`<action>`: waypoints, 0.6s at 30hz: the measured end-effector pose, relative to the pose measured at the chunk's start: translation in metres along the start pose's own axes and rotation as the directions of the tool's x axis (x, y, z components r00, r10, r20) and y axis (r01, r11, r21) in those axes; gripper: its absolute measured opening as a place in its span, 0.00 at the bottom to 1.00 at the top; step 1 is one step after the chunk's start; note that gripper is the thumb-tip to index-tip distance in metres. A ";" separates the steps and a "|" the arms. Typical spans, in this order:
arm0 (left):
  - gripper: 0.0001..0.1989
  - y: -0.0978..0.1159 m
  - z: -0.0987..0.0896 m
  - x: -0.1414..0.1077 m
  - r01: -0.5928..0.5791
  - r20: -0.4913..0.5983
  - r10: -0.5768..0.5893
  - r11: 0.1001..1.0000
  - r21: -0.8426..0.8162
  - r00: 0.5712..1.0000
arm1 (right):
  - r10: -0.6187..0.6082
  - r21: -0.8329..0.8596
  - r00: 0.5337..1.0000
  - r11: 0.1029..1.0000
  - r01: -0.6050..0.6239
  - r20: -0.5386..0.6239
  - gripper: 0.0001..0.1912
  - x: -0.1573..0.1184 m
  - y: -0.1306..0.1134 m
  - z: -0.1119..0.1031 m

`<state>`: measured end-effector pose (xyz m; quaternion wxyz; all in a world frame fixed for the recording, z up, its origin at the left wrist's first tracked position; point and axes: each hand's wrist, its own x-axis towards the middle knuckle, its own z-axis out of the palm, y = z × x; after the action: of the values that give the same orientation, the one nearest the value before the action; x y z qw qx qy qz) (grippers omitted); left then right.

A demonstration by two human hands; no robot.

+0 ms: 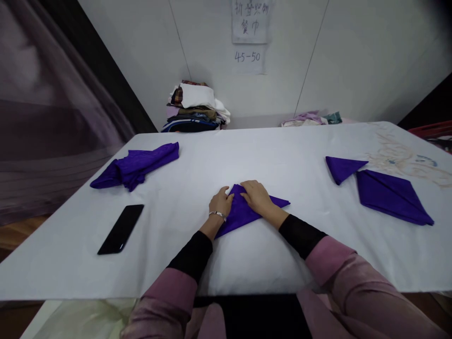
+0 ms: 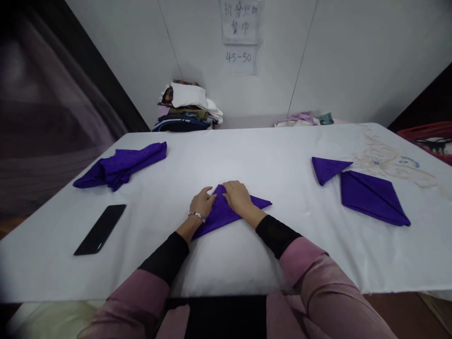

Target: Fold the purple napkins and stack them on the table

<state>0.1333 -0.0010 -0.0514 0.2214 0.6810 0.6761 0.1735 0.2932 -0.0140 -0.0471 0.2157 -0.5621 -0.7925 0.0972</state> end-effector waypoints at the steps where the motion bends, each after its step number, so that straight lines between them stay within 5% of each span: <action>1: 0.19 0.000 0.000 0.000 0.000 -0.001 0.000 1.000 0.003 1.000 | -0.041 0.024 0.999 0.999 0.042 -0.013 0.18 -0.005 -0.002 0.000; 5: 0.19 0.001 0.001 0.000 -0.007 -0.003 0.007 1.000 0.002 1.000 | -0.184 0.029 0.982 0.983 0.183 0.037 0.24 -0.025 -0.004 0.009; 10: 0.19 -0.004 -0.004 0.002 -0.027 0.011 0.027 1.000 -0.004 1.000 | -0.169 -0.013 0.969 0.985 0.174 0.181 0.35 -0.033 0.005 0.019; 18: 0.24 -0.025 -0.035 -0.029 -0.075 0.128 0.059 0.990 0.123 0.990 | -0.175 -0.003 0.970 0.984 0.178 0.170 0.36 -0.031 0.005 0.018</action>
<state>0.0929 -0.0276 -0.0337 0.2129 0.7255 0.6476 0.0945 0.2981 -0.0396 -0.0720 0.1505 -0.4812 -0.8555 0.1179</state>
